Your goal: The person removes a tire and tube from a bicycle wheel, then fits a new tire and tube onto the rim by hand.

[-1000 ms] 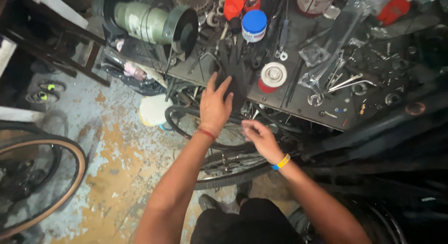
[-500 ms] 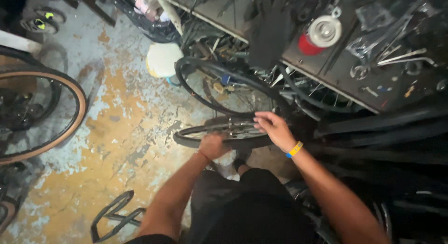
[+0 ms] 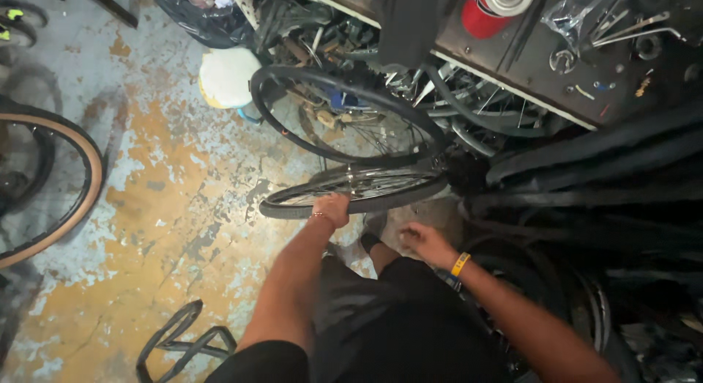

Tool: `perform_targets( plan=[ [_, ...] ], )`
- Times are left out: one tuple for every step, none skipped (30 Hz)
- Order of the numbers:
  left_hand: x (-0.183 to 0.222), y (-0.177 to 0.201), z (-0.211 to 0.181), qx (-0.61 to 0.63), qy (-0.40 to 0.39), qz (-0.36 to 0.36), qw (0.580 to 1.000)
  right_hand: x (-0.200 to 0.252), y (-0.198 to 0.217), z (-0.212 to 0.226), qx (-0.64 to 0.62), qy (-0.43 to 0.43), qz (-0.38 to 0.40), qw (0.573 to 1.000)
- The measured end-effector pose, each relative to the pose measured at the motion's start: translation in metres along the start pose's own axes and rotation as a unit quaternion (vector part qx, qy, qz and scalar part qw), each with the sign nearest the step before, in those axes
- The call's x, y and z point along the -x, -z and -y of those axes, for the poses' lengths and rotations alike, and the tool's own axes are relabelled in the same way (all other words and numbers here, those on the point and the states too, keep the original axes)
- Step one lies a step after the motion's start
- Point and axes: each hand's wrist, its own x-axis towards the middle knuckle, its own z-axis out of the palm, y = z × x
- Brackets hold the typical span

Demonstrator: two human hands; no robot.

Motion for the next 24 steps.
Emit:
perform_targets(
  plan=[
    [0.012,0.015,0.000,0.001,0.002,-0.001,1.000,0.000,0.002,0.007,0.001,0.002,0.001,1.000],
    [0.024,0.030,0.001,0.021,-0.009,-0.013,1.000,0.001,0.004,0.015,-0.007,-0.006,0.012,1.000],
    [0.040,0.042,-0.001,0.043,-0.019,-0.022,0.999,0.005,0.005,0.021,-0.015,-0.017,0.023,0.999],
    [0.069,0.067,-0.007,0.045,-0.017,-0.021,0.999,0.000,0.001,0.011,-0.014,-0.017,0.025,0.999],
    [0.098,0.095,-0.010,0.040,-0.025,-0.019,0.999,-0.009,-0.005,0.004,-0.039,-0.032,0.041,0.998],
    [0.128,0.123,-0.012,0.035,-0.033,-0.017,0.999,-0.018,-0.011,-0.003,-0.063,-0.047,0.057,0.995],
    [0.153,0.142,-0.011,0.033,-0.029,-0.021,0.999,-0.001,-0.021,0.032,-0.063,-0.041,0.060,0.995],
    [0.178,0.159,-0.009,0.049,-0.041,-0.015,0.998,0.017,-0.032,0.067,-0.117,-0.070,0.096,0.986],
    [0.207,0.172,-0.011,0.071,-0.053,-0.008,0.996,0.041,-0.041,0.099,-0.166,-0.103,0.133,0.972],
    [0.237,0.191,-0.012,0.074,-0.050,-0.011,0.996,0.050,-0.053,0.103,-0.161,-0.102,0.136,0.972],
    [0.264,0.212,-0.012,0.122,-0.035,-0.012,0.992,0.055,-0.062,0.109,-0.314,-0.073,0.168,0.932],
    [0.294,0.232,-0.011,0.170,-0.021,-0.014,0.985,0.060,-0.073,0.117,-0.458,-0.045,0.197,0.866],
    [0.323,0.247,-0.008,0.174,-0.015,-0.024,0.984,0.068,-0.080,0.128,-0.450,-0.042,0.205,0.868],
    [0.354,0.261,-0.004,0.236,-0.019,-0.016,0.971,0.076,-0.088,0.139,-0.446,-0.008,0.197,0.873],
    [0.386,0.273,0.002,0.296,-0.023,-0.011,0.955,0.083,-0.100,0.149,-0.443,0.028,0.190,0.876],
    [0.412,0.278,0.011,0.298,-0.016,-0.022,0.954,0.089,-0.110,0.162,-0.437,0.032,0.201,0.876],
    [0.440,0.283,0.019,0.374,-0.019,-0.004,0.927,0.096,-0.120,0.174,-0.414,0.079,0.186,0.888],
    [0.467,0.286,0.028,0.447,-0.023,0.013,0.894,0.103,-0.132,0.187,-0.391,0.126,0.172,0.896],
    [0.456,0.245,0.058,0.454,-0.017,0.000,0.891,0.114,-0.145,0.216,-0.381,0.128,0.185,0.897],
    [0.444,0.205,0.088,0.570,-0.066,0.016,0.819,0.124,-0.159,0.244,-0.378,0.155,0.161,0.898],
    [0.432,0.164,0.118,0.673,-0.113,0.028,0.730,0.133,-0.174,0.271,-0.376,0.182,0.144,0.897],
    [0.457,0.162,0.117,0.679,-0.106,0.009,0.726,0.117,-0.179,0.280,-0.368,0.184,0.163,0.897],
    [0.484,0.163,0.118,0.725,-0.134,0.015,0.676,0.105,-0.187,0.289,-0.357,0.171,0.162,0.904],
    [0.509,0.165,0.119,0.766,-0.162,0.020,0.622,0.091,-0.196,0.300,-0.346,0.158,0.160,0.911]
  ],
)
